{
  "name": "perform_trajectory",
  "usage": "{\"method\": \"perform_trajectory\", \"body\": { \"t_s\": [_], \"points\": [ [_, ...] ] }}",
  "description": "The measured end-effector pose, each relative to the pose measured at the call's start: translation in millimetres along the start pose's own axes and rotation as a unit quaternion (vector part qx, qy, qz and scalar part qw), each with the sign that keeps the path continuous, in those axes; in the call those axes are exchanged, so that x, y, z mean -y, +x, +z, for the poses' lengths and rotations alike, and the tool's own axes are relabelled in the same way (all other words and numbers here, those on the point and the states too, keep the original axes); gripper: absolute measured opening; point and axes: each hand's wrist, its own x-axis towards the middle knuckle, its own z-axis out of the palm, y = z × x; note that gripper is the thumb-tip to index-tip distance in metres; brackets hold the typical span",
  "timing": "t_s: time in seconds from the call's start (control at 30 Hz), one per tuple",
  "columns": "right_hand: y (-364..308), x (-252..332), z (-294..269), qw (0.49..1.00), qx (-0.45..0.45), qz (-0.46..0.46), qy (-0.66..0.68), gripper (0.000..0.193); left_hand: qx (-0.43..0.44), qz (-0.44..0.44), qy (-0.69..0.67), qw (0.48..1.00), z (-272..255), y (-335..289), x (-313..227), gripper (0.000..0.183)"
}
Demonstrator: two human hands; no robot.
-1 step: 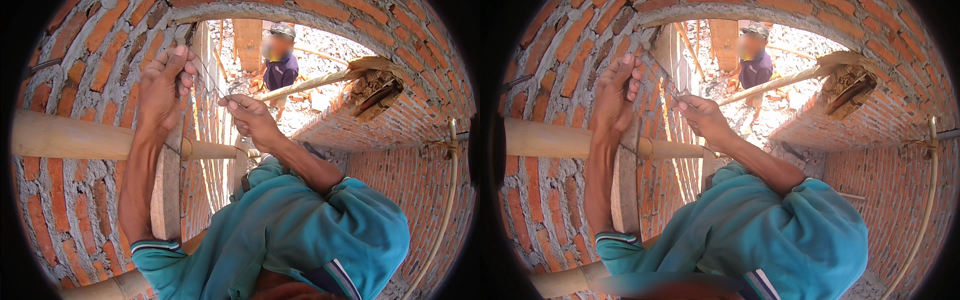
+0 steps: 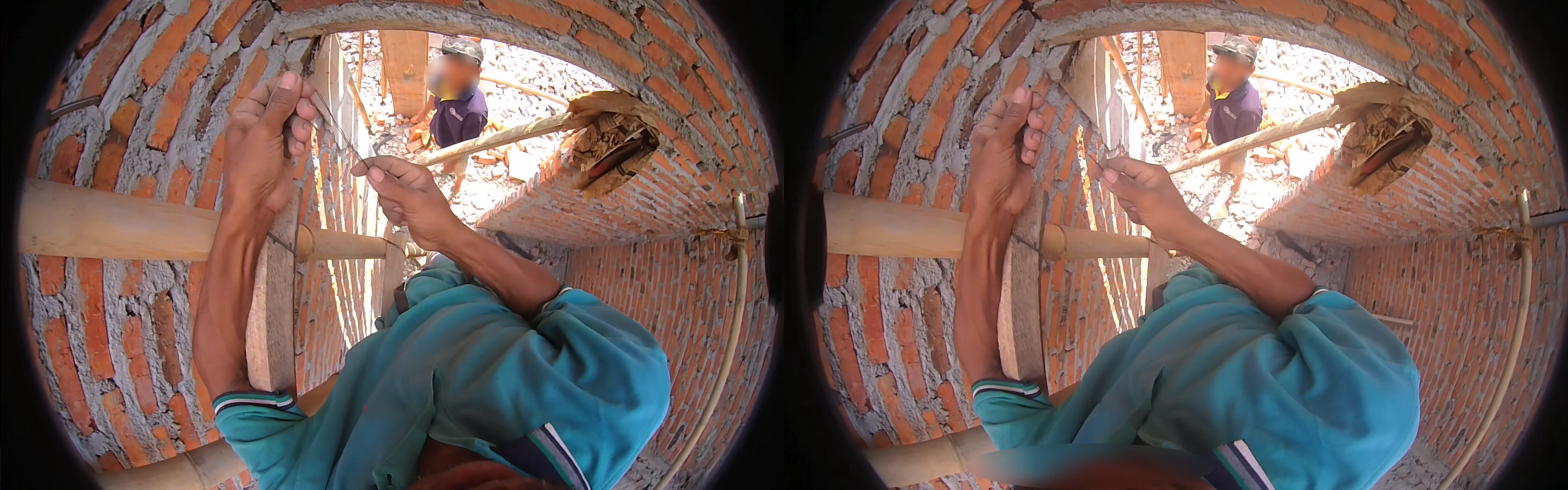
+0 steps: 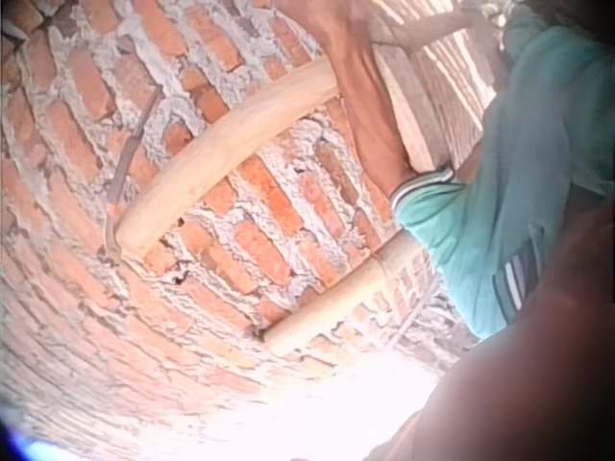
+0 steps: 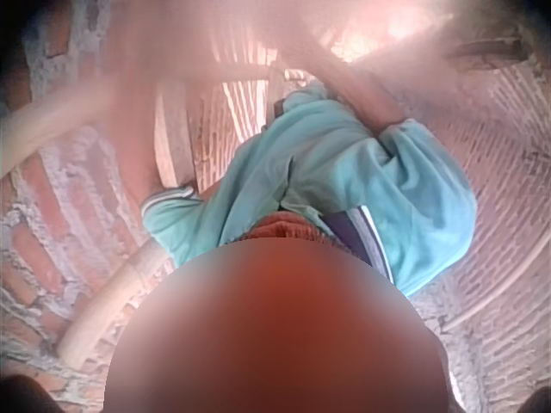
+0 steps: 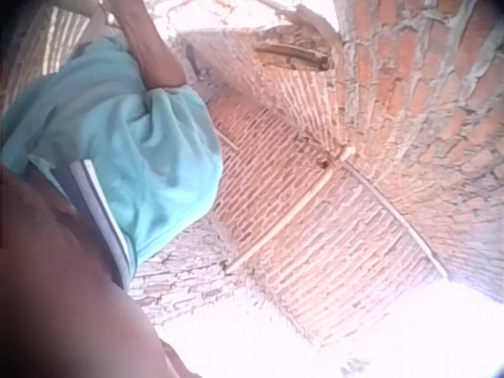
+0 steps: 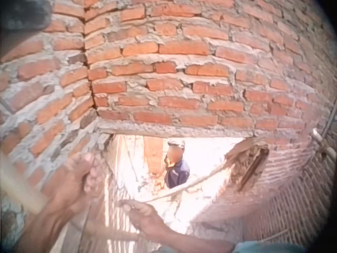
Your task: The person uses a hammer and chisel to chip away mortar and loose bricks from a corner of a brick wall. They repeatedly clear debris and adjust bricks by hand, then use a metal straightedge to check alignment along the corner.
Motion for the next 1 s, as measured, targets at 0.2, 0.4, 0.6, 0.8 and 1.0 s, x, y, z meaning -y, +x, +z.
{"method": "perform_trajectory", "body": {
  "t_s": [0.2, 0.4, 0.6, 0.8, 1.0],
  "points": [
    [3.5, -4.7, -0.9, 0.994, -0.005, -0.082, -0.069, 0.035, -0.026, 0.020, -0.016, 0.999, -4.2, 4.5, -0.1, 0.025],
    [0.9, -12.5, -11.1, 0.979, -0.054, -0.126, -0.149, 0.038, 0.000, -0.023, 0.038, 0.999, 0.9, 8.3, -0.4, 0.027],
    [-6.0, -19.8, -17.2, 0.969, -0.081, -0.157, -0.170, 0.038, 0.010, -0.042, 0.068, 0.997, 6.6, 6.0, -0.4, 0.026],
    [-11.8, -17.5, -16.9, 0.955, -0.079, -0.203, -0.201, 0.039, 0.006, -0.031, 0.090, 0.995, 6.4, 4.5, -1.6, 0.024],
    [-13.6, -11.2, -10.5, 0.957, -0.055, -0.195, -0.206, 0.039, -0.038, 0.050, 0.173, 0.983, 8.3, -1.7, 1.2, 0.023]
  ]
}}
